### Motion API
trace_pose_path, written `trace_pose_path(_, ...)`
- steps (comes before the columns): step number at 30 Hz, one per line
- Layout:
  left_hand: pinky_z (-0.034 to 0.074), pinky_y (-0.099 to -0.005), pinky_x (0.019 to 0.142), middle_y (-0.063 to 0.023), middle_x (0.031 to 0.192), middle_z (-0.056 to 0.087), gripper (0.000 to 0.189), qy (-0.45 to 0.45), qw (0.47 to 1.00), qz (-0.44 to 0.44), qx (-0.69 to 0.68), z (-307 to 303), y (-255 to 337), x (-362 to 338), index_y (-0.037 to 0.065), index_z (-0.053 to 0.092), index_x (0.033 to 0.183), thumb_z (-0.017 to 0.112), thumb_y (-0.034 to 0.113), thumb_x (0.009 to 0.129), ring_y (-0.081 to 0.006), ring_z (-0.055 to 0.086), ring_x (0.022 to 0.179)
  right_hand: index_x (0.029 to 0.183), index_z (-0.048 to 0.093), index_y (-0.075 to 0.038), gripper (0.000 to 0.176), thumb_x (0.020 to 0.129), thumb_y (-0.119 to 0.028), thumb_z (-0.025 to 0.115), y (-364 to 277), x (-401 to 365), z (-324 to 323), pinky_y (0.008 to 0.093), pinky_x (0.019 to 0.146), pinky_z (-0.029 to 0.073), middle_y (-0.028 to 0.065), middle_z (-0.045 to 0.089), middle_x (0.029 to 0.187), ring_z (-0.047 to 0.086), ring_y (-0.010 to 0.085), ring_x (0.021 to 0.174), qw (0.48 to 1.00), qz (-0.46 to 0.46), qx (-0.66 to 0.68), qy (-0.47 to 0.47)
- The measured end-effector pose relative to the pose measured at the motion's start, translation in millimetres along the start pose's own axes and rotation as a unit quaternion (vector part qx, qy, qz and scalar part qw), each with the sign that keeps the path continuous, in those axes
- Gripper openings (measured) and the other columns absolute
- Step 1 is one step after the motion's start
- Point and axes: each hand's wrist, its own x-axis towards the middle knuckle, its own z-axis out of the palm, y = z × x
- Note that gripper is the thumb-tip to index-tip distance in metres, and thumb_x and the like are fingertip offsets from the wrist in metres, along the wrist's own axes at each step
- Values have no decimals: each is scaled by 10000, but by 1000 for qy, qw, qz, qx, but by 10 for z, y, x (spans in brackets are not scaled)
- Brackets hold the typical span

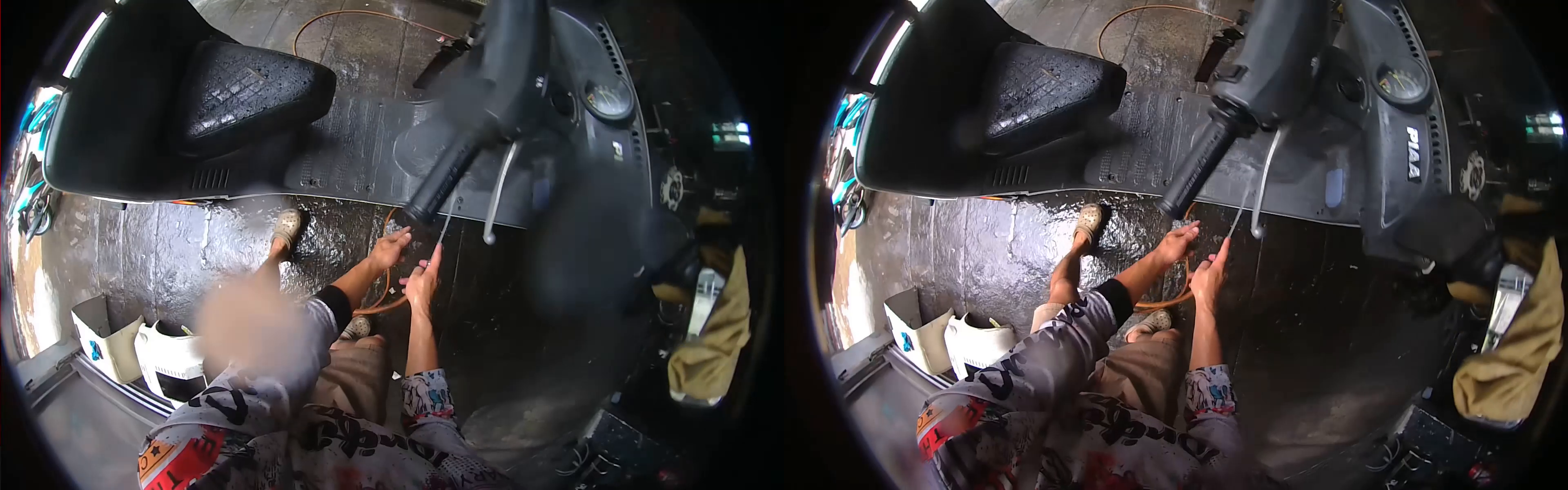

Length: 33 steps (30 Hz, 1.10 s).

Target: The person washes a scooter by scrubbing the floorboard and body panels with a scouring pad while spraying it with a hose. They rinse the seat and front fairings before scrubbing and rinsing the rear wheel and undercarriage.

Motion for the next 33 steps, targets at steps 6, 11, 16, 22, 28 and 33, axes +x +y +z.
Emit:
trace_pose_path(6,502,-307,570,-148,1170,597,591,78,989,-104,-74,-800,136,748,77,424,1376,618,295,862,-188,575,672,1371,400,-110,458,919,-66,461,6,322,406,197,364,296,5,530,807,393,46,465,997,56,54,-4)
trace_pose_path(11,447,-364,877,-161,982,642,544,81,985,-147,-31,-939,480,1360,10,625,1121,702,406,756,-243,594,916,1329,433,-121,415,918,-83,475,-847,607,808,192,358,279,25,558,800,412,53,471,972,179,141,63)
trace_pose_path(16,431,-382,898,-194,1109,590,491,110,963,-154,-191,-799,704,2351,-38,586,1061,665,358,781,-276,561,1009,1327,412,-94,378,950,-96,449,-1297,978,1017,204,363,285,58,576,795,423,69,483,947,262,156,99)
trace_pose_path(22,326,-436,1023,-295,1273,435,691,199,972,-61,-107,147,726,2810,-23,369,1309,607,430,845,-406,404,1229,1377,368,-78,426,960,-111,451,-1514,1278,1065,198,378,285,52,539,814,423,68,499,927,281,197,154)
trace_pose_path(28,377,-493,858,-238,1030,493,358,364,926,-58,75,-172,789,3677,23,482,1101,511,328,915,-414,484,958,1360,398,-67,405,963,-125,452,-1738,1512,1121,202,377,278,43,525,815,406,68,482,933,292,166,128)
trace_pose_path(33,377,-474,823,-247,938,473,265,301,950,80,2,365,1090,2849,-31,450,1003,535,198,899,-417,494,931,1375,395,-90,425,957,-128,463,-1797,1574,1083,201,379,263,38,525,822,398,63,476,934,305,149,109)
